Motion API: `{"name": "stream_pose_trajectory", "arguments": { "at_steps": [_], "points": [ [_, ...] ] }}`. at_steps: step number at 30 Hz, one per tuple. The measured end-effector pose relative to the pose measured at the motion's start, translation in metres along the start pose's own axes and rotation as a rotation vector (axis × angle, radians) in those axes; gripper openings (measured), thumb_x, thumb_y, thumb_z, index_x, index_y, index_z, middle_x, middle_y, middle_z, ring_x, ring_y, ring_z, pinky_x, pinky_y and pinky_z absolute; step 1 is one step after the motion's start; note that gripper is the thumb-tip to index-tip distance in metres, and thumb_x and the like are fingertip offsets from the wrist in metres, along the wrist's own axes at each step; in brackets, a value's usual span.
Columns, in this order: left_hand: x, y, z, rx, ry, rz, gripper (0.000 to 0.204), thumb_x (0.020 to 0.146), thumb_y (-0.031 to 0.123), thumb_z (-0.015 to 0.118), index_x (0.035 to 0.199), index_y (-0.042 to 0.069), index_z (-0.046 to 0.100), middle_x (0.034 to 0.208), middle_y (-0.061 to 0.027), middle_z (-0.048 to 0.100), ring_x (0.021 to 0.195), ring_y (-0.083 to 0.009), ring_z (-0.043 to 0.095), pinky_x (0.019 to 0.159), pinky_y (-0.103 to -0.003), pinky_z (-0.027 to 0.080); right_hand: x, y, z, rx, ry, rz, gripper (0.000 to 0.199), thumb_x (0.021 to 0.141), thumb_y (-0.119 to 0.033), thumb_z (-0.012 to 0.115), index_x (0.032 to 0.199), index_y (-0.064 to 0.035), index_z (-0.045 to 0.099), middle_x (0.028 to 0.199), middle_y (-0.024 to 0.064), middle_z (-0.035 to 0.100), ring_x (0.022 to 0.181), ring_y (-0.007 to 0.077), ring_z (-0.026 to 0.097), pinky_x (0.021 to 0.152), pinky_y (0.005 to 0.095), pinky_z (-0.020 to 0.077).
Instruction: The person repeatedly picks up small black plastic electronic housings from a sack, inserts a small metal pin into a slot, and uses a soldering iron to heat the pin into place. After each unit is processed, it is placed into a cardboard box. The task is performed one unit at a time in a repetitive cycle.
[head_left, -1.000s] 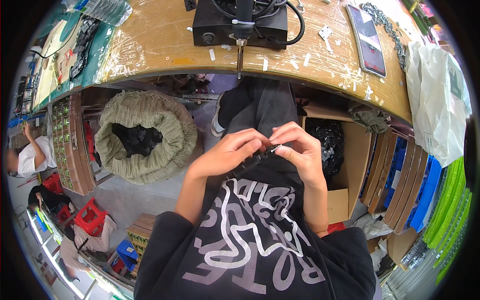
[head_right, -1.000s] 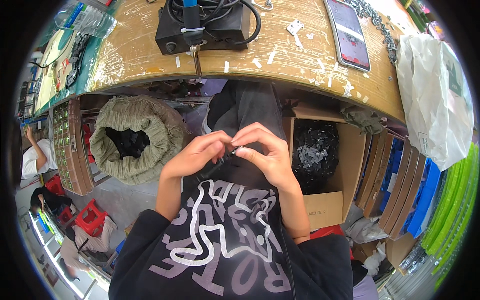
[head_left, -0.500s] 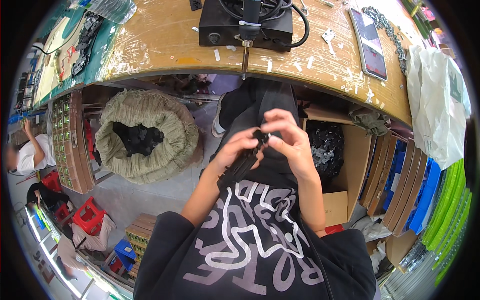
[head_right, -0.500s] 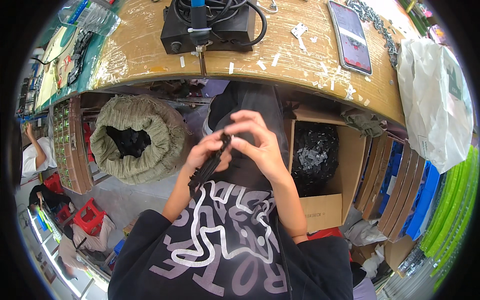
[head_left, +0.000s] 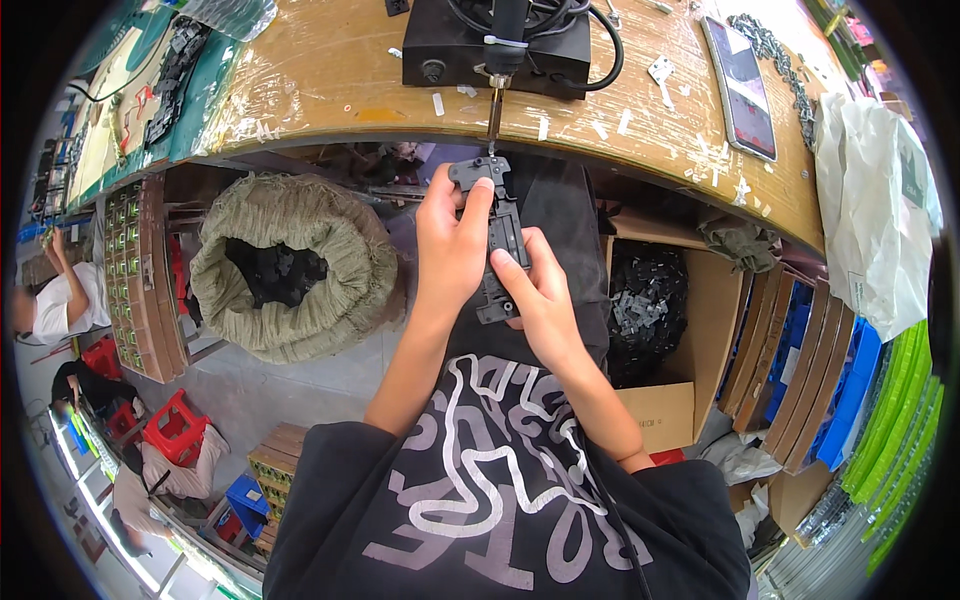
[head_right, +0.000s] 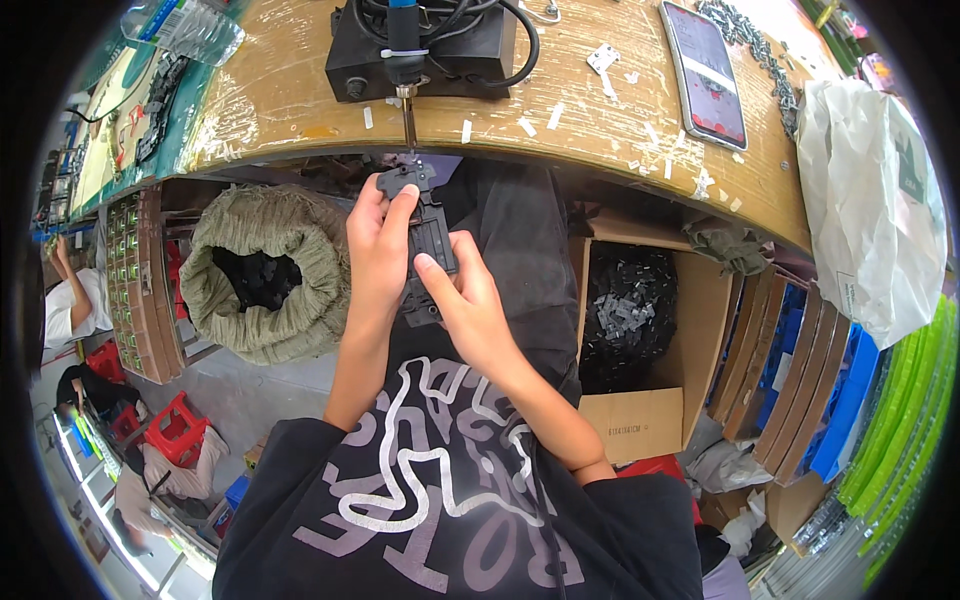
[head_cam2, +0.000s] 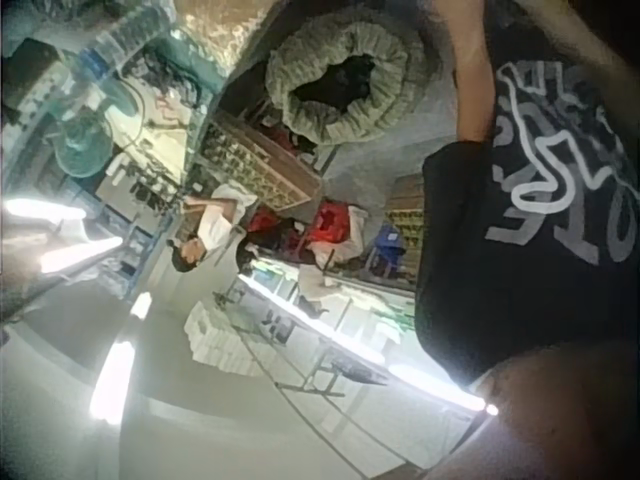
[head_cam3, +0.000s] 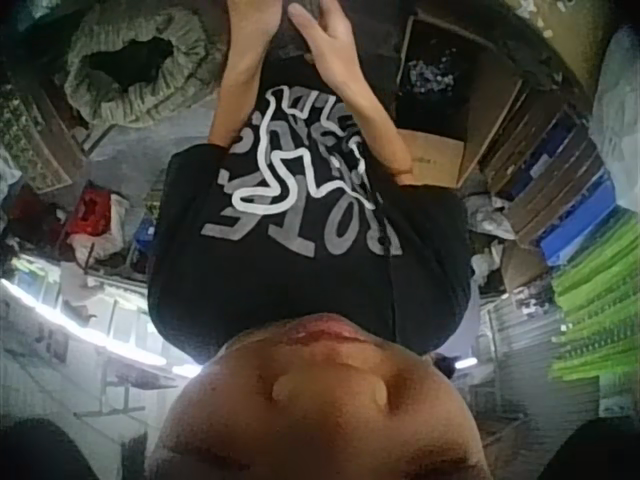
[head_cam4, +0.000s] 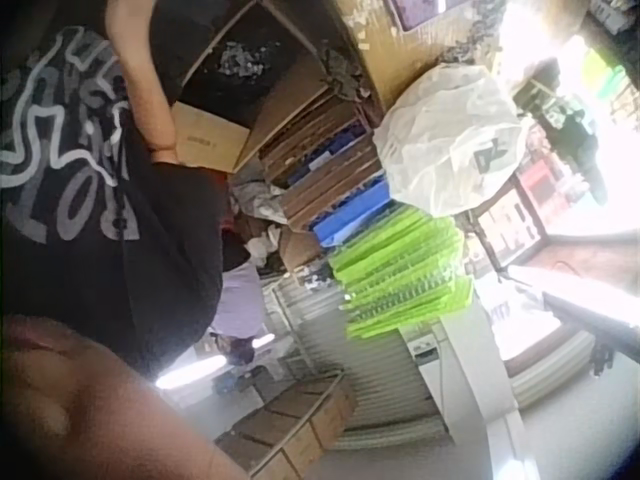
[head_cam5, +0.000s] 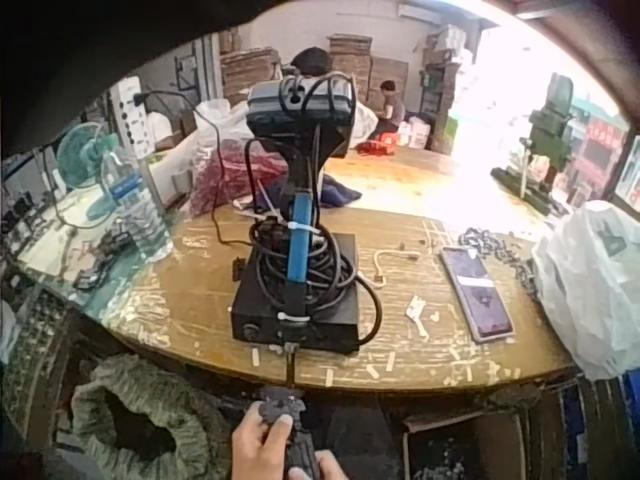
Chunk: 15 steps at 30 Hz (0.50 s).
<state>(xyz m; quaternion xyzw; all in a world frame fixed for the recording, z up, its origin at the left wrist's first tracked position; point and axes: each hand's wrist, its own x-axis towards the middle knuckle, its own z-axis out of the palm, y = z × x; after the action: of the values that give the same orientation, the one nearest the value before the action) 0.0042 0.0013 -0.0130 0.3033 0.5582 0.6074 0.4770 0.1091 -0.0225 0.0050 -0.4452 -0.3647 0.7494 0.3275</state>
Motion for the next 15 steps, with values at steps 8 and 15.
{"name": "stream_pose_trajectory", "arguments": {
  "at_steps": [8,15],
  "points": [
    [0.002,0.008,0.002,-0.006,0.018,0.029,0.007,0.083,0.007,0.048,0.086,0.001,0.048,0.068,0.0003,0.053,0.055,-0.0017,0.044,0.047,-0.018,0.036,0.005,0.007,0.001,0.014,0.009,-0.116,0.018,0.087,-0.019,0.047,0.096,-0.0042,0.042,0.057,-0.0058,0.042,0.042,-0.0018,0.032,0.036,0.0158,0.0235],
    [0.002,0.012,0.001,-0.028,0.01,0.014,0.006,0.082,0.008,0.048,0.085,0.002,0.048,0.067,0.0005,0.052,0.054,-0.0014,0.044,0.046,-0.018,0.035,0.0,-0.001,0.008,0.031,0.031,-0.077,0.017,0.087,-0.017,0.048,0.096,-0.0039,0.041,0.056,-0.0061,0.041,0.041,-0.0018,0.031,0.035,0.0159,0.0225]
  ]
}}
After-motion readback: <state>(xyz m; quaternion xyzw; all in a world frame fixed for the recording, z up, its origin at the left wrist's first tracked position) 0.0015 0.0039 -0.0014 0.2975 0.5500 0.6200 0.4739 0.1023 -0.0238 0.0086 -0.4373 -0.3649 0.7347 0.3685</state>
